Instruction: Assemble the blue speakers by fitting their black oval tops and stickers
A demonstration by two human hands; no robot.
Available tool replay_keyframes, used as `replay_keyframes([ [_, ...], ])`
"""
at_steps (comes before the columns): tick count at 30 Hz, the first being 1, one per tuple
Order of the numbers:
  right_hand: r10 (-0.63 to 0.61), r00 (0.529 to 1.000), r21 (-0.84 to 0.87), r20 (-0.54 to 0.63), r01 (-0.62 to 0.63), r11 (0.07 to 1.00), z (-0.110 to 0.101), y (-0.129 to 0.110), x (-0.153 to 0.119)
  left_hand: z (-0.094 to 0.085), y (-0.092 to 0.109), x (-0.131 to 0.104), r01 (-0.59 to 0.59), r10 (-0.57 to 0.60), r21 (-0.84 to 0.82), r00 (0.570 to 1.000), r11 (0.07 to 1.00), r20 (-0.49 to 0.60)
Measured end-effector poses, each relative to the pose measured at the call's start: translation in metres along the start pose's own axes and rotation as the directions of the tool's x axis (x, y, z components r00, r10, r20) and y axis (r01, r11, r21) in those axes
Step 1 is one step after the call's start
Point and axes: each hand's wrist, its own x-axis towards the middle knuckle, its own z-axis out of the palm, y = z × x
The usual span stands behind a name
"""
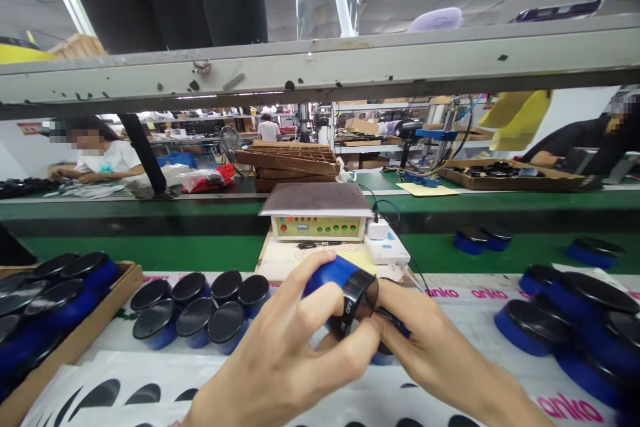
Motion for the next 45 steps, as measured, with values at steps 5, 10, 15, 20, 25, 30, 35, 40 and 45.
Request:
replay_keyframes([
  [5, -0.006, 1.0, 0.01, -0.001, 0.006, 1.0, -0.003, -0.002, 0.001, 0.005, -0.003, -0.006, 0.085, -0.084, -0.054, 0.996, 0.995, 0.027],
  [10, -0.039, 0.996, -0.014, 0.075, 0.04, 0.999, -0.006, -0.004, 0.0, 0.002, -0.004, -0.008, 0.225, -0.214, -0.084, 0.969, 0.971, 0.123],
  [15, -0.04, 0.987, -0.434, 0.155, 0.105, 0.895, -0.02, 0.005, -0.006, 0.017, -0.027, -0.017, 0.44, -0.398, -0.082, 0.865, 0.894, 0.305],
  [20, 0.267, 0.949, -0.499, -0.169, -0.316, 0.807, -0.057, 0.021, -0.01, 0.068, -0.043, -0.038, 0.819, -0.731, -0.312, 0.572, 0.482, 0.373],
  [25, 0.578, 0.813, -0.408, -0.068, -0.552, 0.727, -0.056, 0.041, -0.005, 0.112, -0.021, -0.063, 0.866, -0.607, -0.334, 0.499, 0.372, 0.619],
  [30, 0.6, 0.788, -0.397, 0.136, -0.512, 0.762, -0.02, 0.081, -0.004, 0.11, -0.01, -0.065, 0.864, -0.512, -0.327, 0.493, 0.382, 0.703],
  [35, 0.541, 0.809, -0.347, 0.231, -0.451, 0.822, 0.003, 0.1, 0.0, 0.103, 0.002, -0.05, 0.814, -0.424, -0.234, 0.495, 0.532, 0.759],
  [40, 0.533, 0.818, -0.352, 0.215, -0.444, 0.824, 0.013, 0.099, 0.001, 0.114, 0.019, -0.049, 0.786, -0.463, -0.139, 0.485, 0.602, 0.741],
  [45, 0.563, 0.812, -0.405, 0.153, -0.468, 0.785, 0.016, 0.094, 0.0, 0.123, 0.026, -0.052, 0.729, -0.494, -0.098, 0.549, 0.677, 0.674],
])
